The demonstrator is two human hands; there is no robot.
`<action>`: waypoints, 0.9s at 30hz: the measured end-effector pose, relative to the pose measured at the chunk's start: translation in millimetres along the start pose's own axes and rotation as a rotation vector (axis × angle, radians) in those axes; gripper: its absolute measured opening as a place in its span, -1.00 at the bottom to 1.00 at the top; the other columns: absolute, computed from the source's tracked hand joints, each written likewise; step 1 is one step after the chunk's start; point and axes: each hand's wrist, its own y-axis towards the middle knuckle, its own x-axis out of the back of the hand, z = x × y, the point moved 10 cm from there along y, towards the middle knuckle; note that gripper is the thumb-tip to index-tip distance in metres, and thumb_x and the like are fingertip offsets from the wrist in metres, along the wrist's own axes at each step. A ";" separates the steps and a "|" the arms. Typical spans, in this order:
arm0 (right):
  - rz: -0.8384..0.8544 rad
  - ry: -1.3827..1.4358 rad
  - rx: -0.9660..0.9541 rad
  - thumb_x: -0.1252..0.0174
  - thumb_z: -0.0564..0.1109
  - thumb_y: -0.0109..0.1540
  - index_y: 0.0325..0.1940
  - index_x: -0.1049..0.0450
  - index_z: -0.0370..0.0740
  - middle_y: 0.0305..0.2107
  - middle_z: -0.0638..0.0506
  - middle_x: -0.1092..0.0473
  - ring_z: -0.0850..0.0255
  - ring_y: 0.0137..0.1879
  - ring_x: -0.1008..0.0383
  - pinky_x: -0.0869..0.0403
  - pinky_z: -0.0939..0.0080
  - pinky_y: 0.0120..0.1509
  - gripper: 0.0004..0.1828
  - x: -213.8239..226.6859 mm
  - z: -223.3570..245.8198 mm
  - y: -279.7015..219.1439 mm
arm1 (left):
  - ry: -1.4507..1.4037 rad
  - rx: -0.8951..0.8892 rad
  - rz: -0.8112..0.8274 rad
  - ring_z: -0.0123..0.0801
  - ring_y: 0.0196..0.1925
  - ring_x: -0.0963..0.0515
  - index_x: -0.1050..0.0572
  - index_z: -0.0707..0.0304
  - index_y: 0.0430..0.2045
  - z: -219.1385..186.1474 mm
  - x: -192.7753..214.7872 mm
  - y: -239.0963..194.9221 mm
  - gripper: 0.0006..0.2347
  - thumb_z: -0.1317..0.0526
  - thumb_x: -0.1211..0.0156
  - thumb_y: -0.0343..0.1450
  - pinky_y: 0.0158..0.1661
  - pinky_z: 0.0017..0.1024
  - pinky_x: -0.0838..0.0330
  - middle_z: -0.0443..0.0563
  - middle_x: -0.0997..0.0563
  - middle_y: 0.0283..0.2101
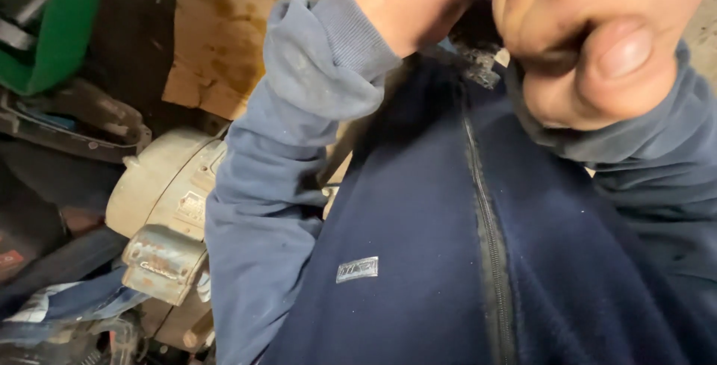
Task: Cleaning and scraping debris off an electric motor housing using a metal scraper tool.
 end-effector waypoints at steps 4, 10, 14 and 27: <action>-0.058 -0.042 0.083 0.16 0.31 0.47 -0.62 -0.15 -0.33 -0.72 -0.03 -0.11 0.21 -0.69 -0.10 -0.05 0.16 -0.54 -0.23 17.0 -7.4 -14.4 | -0.046 -0.013 0.034 -0.17 -0.05 -0.65 -0.48 0.23 0.08 -3.6 -13.4 8.7 -0.73 0.43 -0.13 0.48 -0.05 -0.33 -0.53 0.10 -0.60 -0.07; 0.010 -0.133 0.296 0.19 0.20 0.52 -0.66 -0.17 -0.27 -0.74 -0.03 -0.15 0.14 -0.63 -0.17 -0.10 0.11 -0.55 -0.26 17.9 9.4 -20.3 | 0.011 -0.013 0.065 -0.21 -0.04 -0.68 -0.49 0.19 0.06 -1.6 -28.1 14.6 -0.77 0.38 -0.15 0.52 -0.07 -0.37 -0.54 0.07 -0.62 -0.10; 0.202 -0.211 0.195 0.17 0.14 0.56 -0.52 -0.27 -0.28 -0.64 -0.05 -0.18 0.11 -0.56 -0.21 -0.16 0.10 -0.42 -0.35 4.1 -2.2 -14.4 | -0.019 0.125 0.125 -0.23 -0.21 -0.66 -0.55 0.23 -0.14 -2.3 -25.8 20.9 -0.88 0.34 -0.16 0.48 -0.23 -0.33 -0.47 0.08 -0.60 -0.25; 0.246 -0.169 0.183 0.22 0.12 0.39 -0.64 -0.29 -0.19 -0.74 0.06 -0.23 0.18 -0.68 -0.18 -0.10 0.05 -0.54 -0.42 53.0 25.1 -101.9 | 0.355 -0.147 -0.053 -0.09 0.14 -0.52 -0.57 0.30 -0.20 -72.8 -119.8 39.7 -0.78 0.26 -0.16 0.31 0.30 -0.05 -0.28 0.02 -0.62 -0.17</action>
